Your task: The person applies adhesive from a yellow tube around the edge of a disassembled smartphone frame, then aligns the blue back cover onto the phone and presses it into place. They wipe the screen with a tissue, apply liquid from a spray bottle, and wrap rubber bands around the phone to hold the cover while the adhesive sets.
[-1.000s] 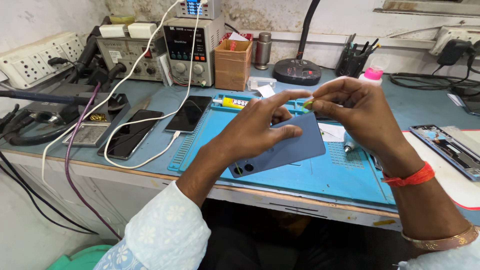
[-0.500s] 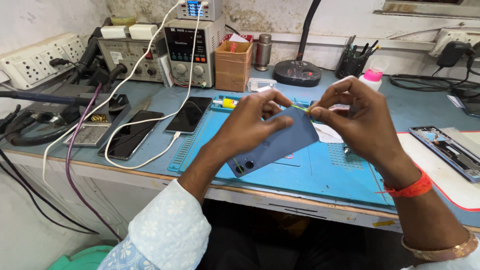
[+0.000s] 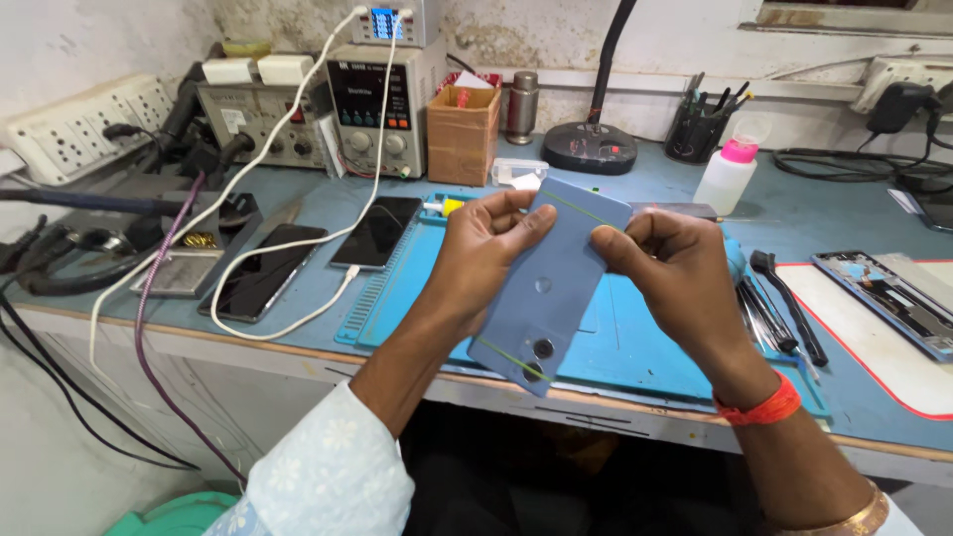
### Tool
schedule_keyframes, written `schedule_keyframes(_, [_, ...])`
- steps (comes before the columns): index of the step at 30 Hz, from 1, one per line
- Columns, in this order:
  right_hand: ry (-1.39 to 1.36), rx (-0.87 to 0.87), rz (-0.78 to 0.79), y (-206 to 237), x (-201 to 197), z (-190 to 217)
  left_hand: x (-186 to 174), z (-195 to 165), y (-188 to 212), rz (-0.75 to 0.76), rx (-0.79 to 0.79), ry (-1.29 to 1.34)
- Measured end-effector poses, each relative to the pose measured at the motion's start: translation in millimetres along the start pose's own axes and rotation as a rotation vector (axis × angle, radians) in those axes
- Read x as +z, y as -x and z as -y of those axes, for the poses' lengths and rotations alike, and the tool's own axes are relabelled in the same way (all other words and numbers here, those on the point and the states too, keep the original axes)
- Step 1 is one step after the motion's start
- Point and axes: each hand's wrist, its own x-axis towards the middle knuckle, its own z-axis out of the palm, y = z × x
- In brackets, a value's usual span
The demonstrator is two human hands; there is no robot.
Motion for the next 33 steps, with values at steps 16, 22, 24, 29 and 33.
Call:
schedule_keyframes(16, [-0.293, 0.001, -0.004, 5, -9, -12, 18, 11, 59, 0.473, -0.367, 0.736])
schedule_keyframes(22, [-1.674, 0.294, -0.089, 22, -48, -15, 3, -7, 69, 0.421, -0.211, 0.638])
schedule_keyframes(24, [-1.745, 0.402, -0.056, 21, -47, -20, 8, -16, 75, 0.396, -0.105, 0.486])
schedule_keyframes(29, [-1.552, 0.401, 0.258, 12, -32, -13, 12, -41, 73, 0.555, 0.464, -0.861])
schedule_keyframes(33, [-0.598, 0.244, 0.465, 7, -19, 16, 1, -53, 54, 0.595, 0.453, -1.263])
